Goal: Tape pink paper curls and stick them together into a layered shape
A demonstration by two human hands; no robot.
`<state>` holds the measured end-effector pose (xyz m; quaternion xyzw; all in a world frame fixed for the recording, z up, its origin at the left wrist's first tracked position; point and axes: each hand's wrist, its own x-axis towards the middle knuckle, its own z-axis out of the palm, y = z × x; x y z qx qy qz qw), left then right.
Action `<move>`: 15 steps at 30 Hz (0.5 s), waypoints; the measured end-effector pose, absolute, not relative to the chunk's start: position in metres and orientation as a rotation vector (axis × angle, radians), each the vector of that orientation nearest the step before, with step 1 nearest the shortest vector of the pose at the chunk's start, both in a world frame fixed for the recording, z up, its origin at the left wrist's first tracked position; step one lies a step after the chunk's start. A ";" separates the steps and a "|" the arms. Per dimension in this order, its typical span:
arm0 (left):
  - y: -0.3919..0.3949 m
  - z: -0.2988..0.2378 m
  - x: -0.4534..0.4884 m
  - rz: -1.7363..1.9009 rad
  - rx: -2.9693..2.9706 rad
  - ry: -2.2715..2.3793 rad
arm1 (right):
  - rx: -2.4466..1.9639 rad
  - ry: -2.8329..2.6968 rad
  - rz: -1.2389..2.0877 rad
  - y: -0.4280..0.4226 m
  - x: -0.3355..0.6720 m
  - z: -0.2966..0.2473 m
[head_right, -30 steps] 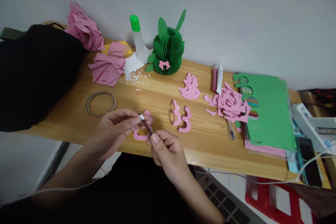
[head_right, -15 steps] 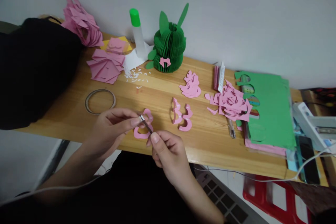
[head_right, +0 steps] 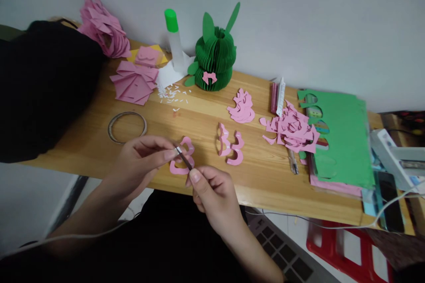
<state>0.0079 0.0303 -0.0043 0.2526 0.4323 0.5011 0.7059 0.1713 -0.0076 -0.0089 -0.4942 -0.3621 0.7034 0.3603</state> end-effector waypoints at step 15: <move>0.030 -0.006 0.003 1.133 0.576 0.885 | -1.195 -1.001 1.813 -0.009 0.173 -0.008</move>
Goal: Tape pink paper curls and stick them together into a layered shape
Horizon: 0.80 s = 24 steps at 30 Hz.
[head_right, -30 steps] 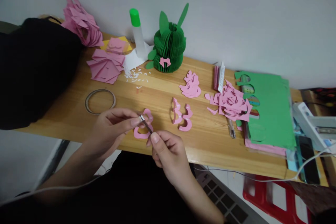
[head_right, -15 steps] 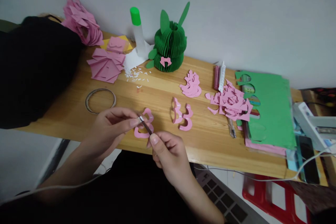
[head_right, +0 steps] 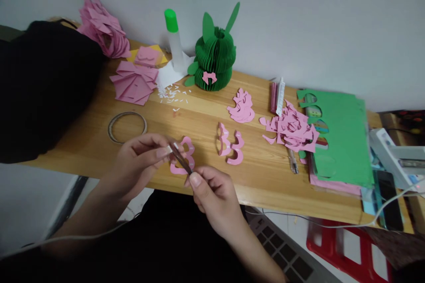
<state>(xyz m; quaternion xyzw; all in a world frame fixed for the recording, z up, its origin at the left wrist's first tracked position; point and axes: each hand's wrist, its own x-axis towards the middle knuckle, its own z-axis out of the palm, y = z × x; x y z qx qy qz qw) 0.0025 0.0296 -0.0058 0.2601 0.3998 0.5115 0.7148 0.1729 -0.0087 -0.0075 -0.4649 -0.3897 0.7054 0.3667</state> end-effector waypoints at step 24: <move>0.018 -0.015 0.000 0.941 0.911 0.996 | -1.460 -1.470 1.253 0.025 0.180 0.001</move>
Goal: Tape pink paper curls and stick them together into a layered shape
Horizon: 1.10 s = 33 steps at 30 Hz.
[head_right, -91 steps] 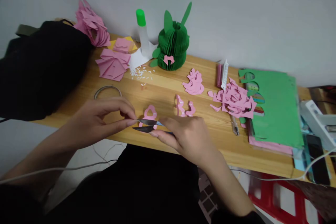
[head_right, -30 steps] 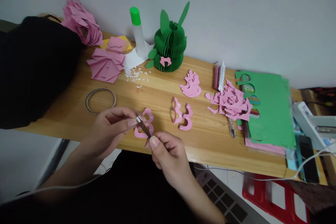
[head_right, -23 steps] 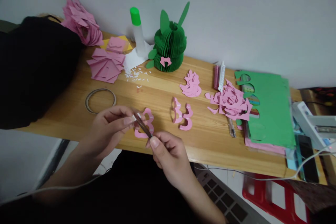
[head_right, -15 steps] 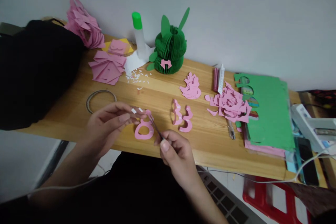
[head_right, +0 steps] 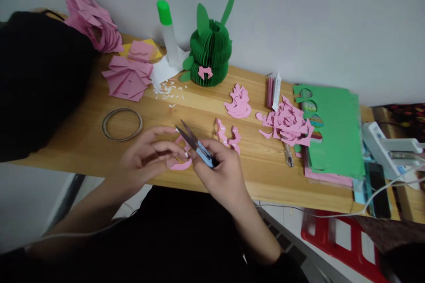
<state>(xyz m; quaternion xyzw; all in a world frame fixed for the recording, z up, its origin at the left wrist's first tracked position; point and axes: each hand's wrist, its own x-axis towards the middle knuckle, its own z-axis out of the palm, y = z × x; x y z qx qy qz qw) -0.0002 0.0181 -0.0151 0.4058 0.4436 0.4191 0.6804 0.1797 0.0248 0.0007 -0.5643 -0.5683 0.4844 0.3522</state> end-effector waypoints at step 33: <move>0.042 -0.012 -0.005 0.439 0.847 0.692 | -1.107 -2.159 1.717 0.051 0.203 0.021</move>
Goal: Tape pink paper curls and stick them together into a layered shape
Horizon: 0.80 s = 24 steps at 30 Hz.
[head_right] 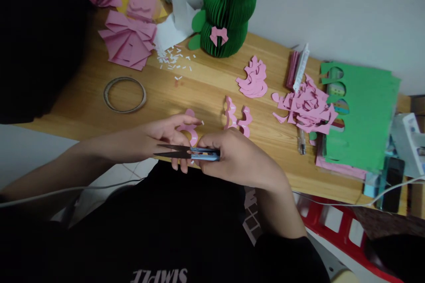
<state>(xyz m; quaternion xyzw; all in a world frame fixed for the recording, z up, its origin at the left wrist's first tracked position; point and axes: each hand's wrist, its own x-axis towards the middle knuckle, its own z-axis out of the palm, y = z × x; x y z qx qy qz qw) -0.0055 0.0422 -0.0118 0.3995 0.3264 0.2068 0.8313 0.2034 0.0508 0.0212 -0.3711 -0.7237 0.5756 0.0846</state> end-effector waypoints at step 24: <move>0.014 -0.061 -0.023 0.866 1.621 1.502 | -1.650 -1.121 1.434 0.016 0.197 -0.035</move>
